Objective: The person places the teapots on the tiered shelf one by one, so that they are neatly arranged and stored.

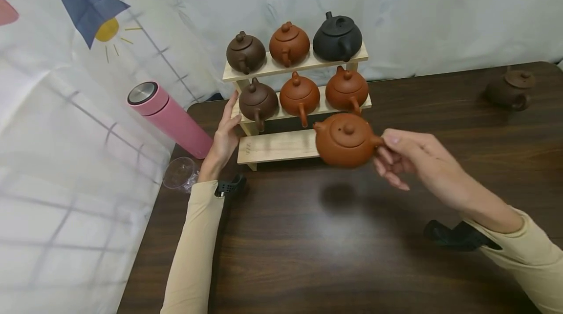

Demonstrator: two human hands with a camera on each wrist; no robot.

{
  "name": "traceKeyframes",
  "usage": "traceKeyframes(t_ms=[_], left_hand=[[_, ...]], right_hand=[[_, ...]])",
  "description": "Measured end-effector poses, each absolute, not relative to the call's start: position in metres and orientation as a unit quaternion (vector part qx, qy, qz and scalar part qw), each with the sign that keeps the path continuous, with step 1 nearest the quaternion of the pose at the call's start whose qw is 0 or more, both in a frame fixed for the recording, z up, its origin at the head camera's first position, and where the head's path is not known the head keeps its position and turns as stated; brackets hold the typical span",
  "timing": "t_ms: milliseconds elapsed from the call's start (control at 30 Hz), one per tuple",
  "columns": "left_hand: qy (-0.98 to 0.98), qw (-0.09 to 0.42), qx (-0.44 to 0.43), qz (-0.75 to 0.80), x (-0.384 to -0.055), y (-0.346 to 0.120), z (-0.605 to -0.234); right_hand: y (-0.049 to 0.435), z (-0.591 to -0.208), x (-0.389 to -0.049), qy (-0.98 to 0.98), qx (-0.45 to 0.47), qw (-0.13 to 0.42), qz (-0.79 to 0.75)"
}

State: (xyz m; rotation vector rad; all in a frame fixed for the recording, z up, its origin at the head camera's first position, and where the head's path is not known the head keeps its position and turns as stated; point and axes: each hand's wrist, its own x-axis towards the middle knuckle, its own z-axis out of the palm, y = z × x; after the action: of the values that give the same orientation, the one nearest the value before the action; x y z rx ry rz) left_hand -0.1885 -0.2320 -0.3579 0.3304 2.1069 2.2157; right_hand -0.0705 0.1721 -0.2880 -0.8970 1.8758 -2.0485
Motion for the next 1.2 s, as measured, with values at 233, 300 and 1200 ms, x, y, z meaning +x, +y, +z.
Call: traceKeyframes(t_ms=[233,300,1200], left_hand=[[0.682,0.032,0.112,0.722,-0.188,-0.232,-0.359],[0.681,0.033,0.110,0.723,-0.188,-0.232,-0.359],[0.682,0.024,0.127,0.720,-0.190,-0.232,-0.359]], right_hand=[[0.113,-0.319,-0.092,0.663,-0.265,0.199,-0.671],[0.099,-0.326,-0.100,0.666,-0.245,0.208,-0.673],[0.019,-0.348,-0.124,0.688,-0.207,0.247,-0.650]])
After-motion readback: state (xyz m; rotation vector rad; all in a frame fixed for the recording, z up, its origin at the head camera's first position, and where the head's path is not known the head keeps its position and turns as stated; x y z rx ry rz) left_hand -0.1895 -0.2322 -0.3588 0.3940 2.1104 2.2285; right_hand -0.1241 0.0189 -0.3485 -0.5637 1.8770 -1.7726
